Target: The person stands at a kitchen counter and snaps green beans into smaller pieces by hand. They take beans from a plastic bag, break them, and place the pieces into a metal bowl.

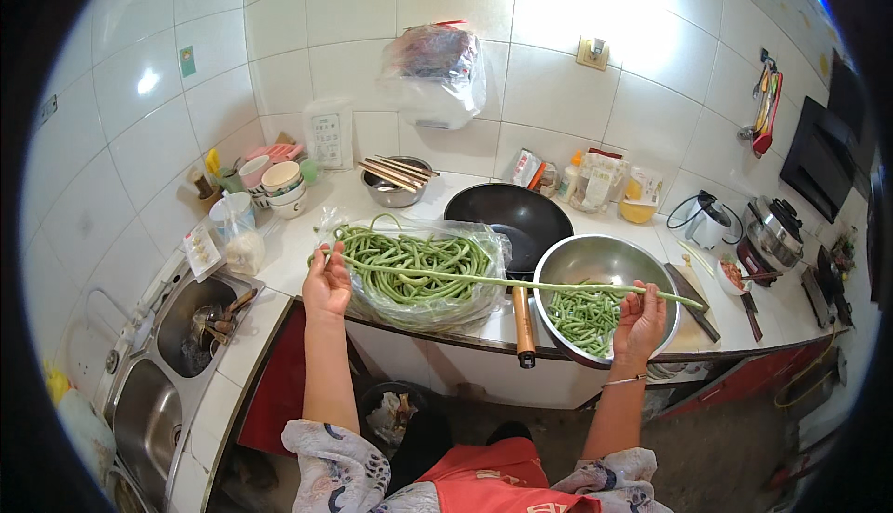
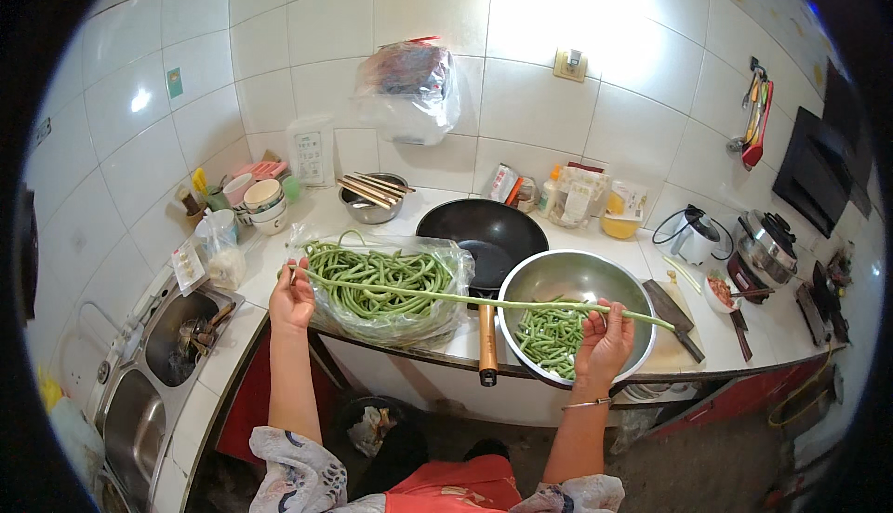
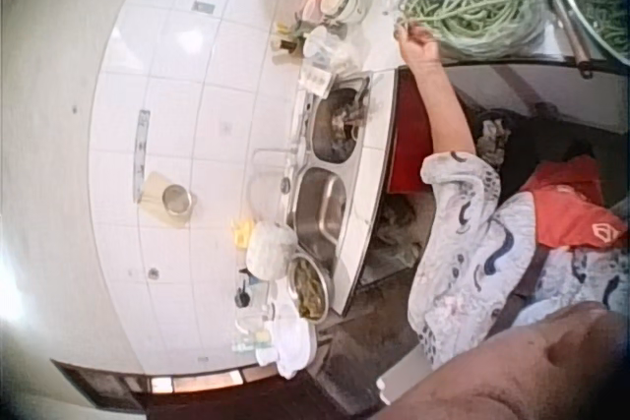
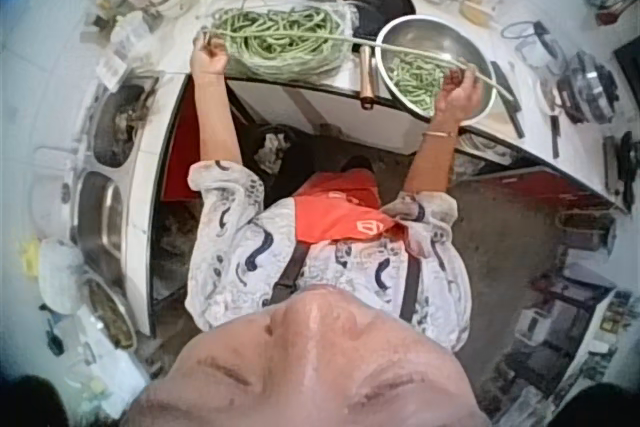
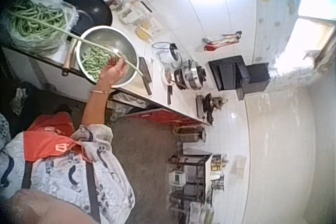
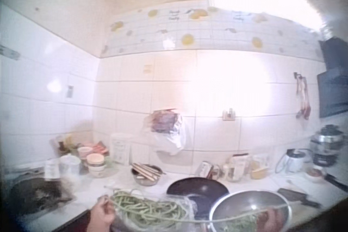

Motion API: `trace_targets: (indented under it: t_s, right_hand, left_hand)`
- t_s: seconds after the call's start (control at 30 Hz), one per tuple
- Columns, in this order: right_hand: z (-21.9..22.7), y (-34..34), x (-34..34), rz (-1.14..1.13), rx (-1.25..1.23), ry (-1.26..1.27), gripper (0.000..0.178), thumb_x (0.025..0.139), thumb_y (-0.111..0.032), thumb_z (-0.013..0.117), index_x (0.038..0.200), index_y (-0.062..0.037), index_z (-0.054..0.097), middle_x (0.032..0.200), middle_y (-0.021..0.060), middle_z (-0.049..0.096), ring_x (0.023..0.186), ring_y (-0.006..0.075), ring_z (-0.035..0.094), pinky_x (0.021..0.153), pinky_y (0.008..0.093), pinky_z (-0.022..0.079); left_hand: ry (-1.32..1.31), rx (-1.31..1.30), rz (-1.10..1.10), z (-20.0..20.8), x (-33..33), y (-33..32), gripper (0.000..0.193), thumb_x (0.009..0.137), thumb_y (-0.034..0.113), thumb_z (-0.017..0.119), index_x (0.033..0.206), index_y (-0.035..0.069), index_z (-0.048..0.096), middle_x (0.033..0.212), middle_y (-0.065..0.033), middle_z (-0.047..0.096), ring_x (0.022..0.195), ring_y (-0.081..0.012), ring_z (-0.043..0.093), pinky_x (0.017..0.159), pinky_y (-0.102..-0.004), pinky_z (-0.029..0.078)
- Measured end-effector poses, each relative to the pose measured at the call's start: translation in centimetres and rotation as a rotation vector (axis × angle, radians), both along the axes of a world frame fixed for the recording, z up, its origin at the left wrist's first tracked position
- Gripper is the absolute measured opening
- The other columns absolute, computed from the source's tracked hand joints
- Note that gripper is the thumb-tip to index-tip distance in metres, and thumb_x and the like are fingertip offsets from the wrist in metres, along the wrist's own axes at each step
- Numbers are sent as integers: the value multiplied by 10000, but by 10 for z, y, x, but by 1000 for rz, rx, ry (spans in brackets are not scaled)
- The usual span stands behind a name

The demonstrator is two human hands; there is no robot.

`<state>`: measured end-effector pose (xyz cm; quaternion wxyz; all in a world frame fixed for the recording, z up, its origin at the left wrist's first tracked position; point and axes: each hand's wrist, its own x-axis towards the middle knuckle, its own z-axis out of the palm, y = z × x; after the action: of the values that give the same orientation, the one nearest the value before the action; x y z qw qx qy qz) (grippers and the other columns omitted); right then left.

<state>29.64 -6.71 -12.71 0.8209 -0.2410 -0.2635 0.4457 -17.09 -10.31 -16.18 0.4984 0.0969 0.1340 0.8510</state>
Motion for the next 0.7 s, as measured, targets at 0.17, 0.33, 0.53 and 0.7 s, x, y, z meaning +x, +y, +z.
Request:
trace_targets:
  t_s: [0.17,0.33,0.53,0.7]
  right_hand:
    - [-2,3,-2,34,-4,20,105,887,-145,525,916,-45,539,869,98,621,653,116,622,559,219,549]
    - [2,-2,-24,202,-45,-51,166,907,-156,483,970,-15,543,941,132,612,737,168,632,641,259,557]
    - [-3,6,-45,319,-82,-122,258,929,-185,443,1052,30,516,979,142,597,816,190,618,730,282,534]
    - [-10,9,-58,195,-102,-446,248,892,-154,525,1040,37,580,990,114,598,822,139,605,734,257,522]
  left_hand:
    - [183,-66,135,16,14,3,198,934,288,416,966,97,459,1028,-185,566,922,-271,601,723,-307,529]
    - [331,18,65,23,16,10,212,929,298,434,985,94,451,1016,-130,549,1064,-292,522,868,-382,443]
    - [529,-243,239,26,6,17,167,924,253,459,972,94,466,993,-26,513,775,-192,630,530,-200,490]
    - [742,-353,427,8,3,8,188,932,233,439,958,56,498,833,-3,539,603,-78,553,431,-174,396]
